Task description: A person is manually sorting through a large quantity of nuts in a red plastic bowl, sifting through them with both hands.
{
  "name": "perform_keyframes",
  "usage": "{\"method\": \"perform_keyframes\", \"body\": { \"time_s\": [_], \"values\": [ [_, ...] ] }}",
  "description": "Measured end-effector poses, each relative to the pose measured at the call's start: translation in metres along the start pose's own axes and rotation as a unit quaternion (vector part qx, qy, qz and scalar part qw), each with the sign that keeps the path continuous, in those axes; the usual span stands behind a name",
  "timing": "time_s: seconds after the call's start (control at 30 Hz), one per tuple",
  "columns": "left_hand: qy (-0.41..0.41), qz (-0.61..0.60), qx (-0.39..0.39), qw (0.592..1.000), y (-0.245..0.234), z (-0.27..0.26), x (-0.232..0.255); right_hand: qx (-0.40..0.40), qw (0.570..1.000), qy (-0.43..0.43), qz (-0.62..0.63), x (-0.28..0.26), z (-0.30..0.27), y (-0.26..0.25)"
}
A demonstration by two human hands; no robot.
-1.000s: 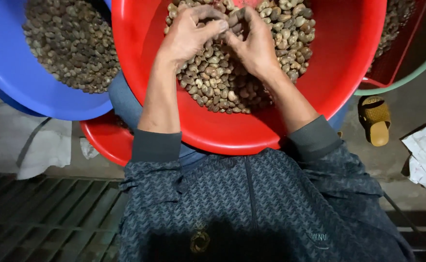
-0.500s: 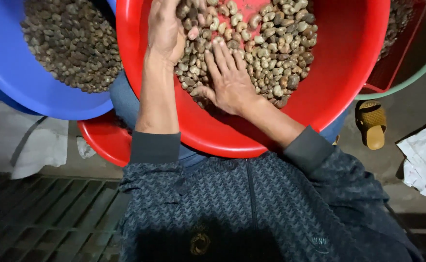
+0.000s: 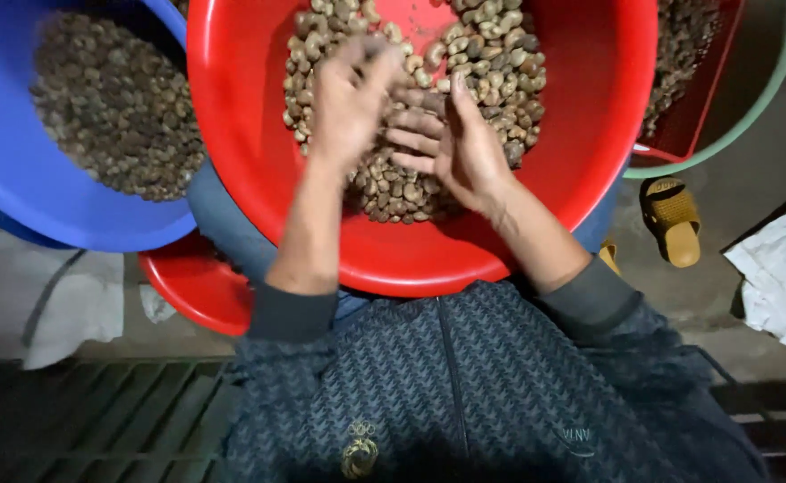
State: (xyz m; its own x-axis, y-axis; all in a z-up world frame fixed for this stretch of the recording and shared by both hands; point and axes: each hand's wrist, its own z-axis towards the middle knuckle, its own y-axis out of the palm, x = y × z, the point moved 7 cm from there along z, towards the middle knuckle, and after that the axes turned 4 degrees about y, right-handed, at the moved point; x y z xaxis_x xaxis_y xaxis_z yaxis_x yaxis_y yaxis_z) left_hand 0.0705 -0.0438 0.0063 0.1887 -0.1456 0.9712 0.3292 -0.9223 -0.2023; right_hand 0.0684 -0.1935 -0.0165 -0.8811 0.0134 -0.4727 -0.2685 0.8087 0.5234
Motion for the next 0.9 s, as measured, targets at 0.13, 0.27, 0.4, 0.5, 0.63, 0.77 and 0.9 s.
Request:
{"method": "perform_keyframes", "body": {
  "time_s": [0.13, 0.27, 0.4, 0.5, 0.63, 0.77, 0.9],
  "values": [
    [0.017, -0.144, -0.092, 0.985, 0.042, -0.033, 0.010, -0.055, 0.984, -0.046, 0.163, 0.002, 0.005, -0.004],
    [0.104, -0.082, 0.004, 0.991, 0.011, -0.030, 0.037, -0.018, 0.976, -0.043, 0.213, -0.005, 0.003, -0.021],
    [0.088, 0.119, 0.009, 0.989, -0.011, -0.011, 0.003, 0.024, 0.985, -0.095, 0.140, -0.052, -0.045, -0.038],
    [0.151, 0.321, -0.048, 0.934, 0.001, -0.008, -0.021, 0.106, 0.979, -0.122, 0.126, -0.083, -0.087, -0.074],
    [0.167, 0.419, -0.164, 0.877, 0.037, -0.014, -0.053, 0.162, 0.950, -0.243, 0.111, -0.109, -0.127, -0.156],
    [0.139, 0.475, -0.160, 0.854, 0.044, -0.008, -0.069, 0.053, 0.949, -0.261, 0.168, -0.082, -0.110, -0.268],
    [0.100, 0.499, -0.156, 0.846, 0.042, -0.007, -0.078, 0.137, 0.917, -0.227, 0.298, -0.046, -0.088, -0.334]
  ]
}}
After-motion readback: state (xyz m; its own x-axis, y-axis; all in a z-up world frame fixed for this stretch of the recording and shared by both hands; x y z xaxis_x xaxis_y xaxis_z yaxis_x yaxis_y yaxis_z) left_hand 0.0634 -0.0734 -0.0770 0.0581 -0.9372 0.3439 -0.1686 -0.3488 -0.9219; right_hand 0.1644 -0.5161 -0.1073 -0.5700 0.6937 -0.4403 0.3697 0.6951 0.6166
